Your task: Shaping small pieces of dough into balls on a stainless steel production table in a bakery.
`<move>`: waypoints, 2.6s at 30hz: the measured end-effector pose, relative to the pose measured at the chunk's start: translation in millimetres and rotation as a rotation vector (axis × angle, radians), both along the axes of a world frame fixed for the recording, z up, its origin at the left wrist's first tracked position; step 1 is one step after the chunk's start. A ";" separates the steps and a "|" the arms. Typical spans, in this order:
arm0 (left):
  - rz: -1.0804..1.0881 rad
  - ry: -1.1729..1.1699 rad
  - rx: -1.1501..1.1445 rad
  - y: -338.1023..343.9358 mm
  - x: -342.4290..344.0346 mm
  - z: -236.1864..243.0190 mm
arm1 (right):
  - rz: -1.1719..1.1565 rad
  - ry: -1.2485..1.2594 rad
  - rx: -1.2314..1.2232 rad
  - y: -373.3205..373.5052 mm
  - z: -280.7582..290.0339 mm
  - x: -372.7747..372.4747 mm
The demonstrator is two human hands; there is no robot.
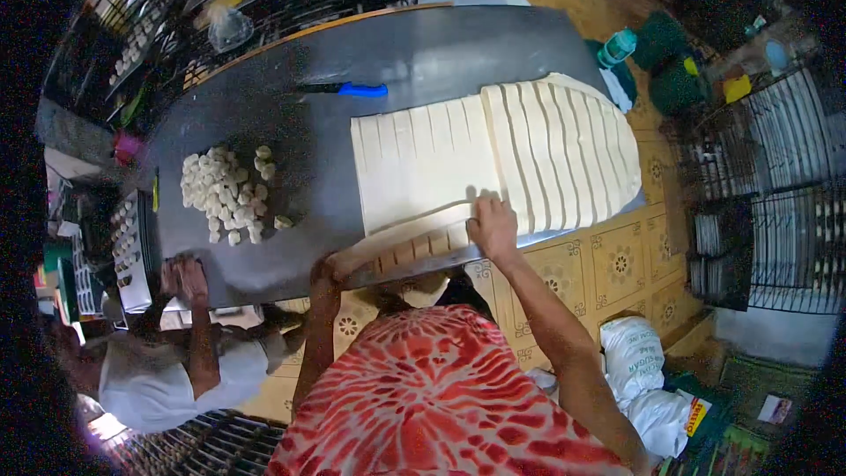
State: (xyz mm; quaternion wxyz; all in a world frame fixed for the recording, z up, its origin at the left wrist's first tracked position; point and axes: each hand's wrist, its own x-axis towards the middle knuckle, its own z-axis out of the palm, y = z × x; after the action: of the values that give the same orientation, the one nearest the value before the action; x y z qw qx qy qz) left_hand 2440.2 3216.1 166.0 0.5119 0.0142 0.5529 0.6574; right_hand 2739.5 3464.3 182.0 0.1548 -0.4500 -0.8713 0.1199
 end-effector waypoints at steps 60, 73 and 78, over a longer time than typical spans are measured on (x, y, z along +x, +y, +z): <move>-0.130 1.374 -0.853 -9.6 49.5 -44.2 | 1.239 -0.181 -0.715 -104.3 29.6 -227.4; 0.392 1.306 -0.629 1.1 -39.3 -22.6 | 0.923 0.386 -0.825 -99.0 35.2 -243.2; -0.047 0.903 -0.302 -0.9 21.1 -35.0 | 1.209 -0.022 -0.499 -79.0 17.9 -221.7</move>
State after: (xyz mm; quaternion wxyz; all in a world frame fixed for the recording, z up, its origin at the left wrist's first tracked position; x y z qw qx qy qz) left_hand 2461.3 3215.2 131.0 0.2317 0.2364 0.8090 0.4858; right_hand 2517.7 3385.3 200.0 -0.0579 0.0958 -0.9181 0.3801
